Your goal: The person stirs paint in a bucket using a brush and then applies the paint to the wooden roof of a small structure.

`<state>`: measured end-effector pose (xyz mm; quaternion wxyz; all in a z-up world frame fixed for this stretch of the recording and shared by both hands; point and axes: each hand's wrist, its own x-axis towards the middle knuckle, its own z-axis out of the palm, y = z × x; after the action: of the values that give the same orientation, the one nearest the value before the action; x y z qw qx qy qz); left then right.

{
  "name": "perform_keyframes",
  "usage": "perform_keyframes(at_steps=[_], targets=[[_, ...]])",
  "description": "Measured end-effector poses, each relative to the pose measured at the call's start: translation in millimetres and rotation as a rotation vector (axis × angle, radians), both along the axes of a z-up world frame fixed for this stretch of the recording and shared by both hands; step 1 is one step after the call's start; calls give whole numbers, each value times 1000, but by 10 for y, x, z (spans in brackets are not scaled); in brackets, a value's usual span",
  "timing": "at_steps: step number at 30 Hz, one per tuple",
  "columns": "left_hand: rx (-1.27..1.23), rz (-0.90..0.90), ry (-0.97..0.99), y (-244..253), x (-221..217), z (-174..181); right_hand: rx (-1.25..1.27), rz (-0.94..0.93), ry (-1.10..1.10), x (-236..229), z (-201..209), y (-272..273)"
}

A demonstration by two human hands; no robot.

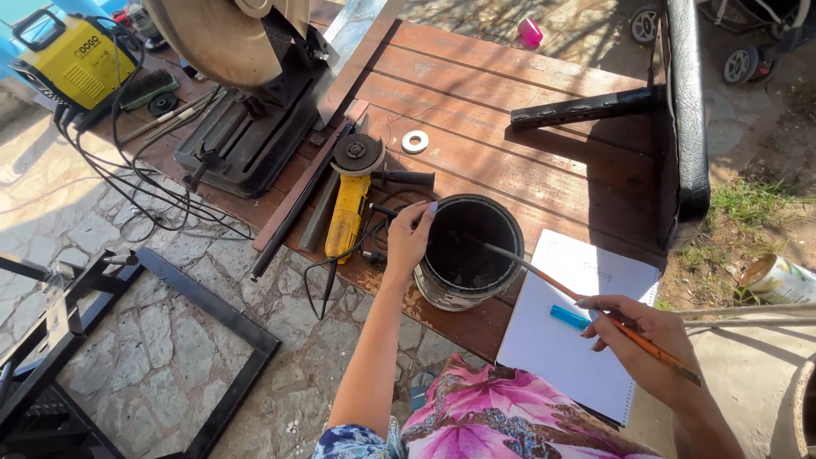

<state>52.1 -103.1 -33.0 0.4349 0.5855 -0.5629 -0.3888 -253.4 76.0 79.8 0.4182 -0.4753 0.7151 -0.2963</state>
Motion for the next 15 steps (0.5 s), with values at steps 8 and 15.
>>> perform_keyframes(at_steps=[8,15], targets=[[449,-1,-323,517,277,495,-46,27,-66,-86,-105,-160],[974,-80,78,909,65,895,-10,72,-107,11,-120,-199]])
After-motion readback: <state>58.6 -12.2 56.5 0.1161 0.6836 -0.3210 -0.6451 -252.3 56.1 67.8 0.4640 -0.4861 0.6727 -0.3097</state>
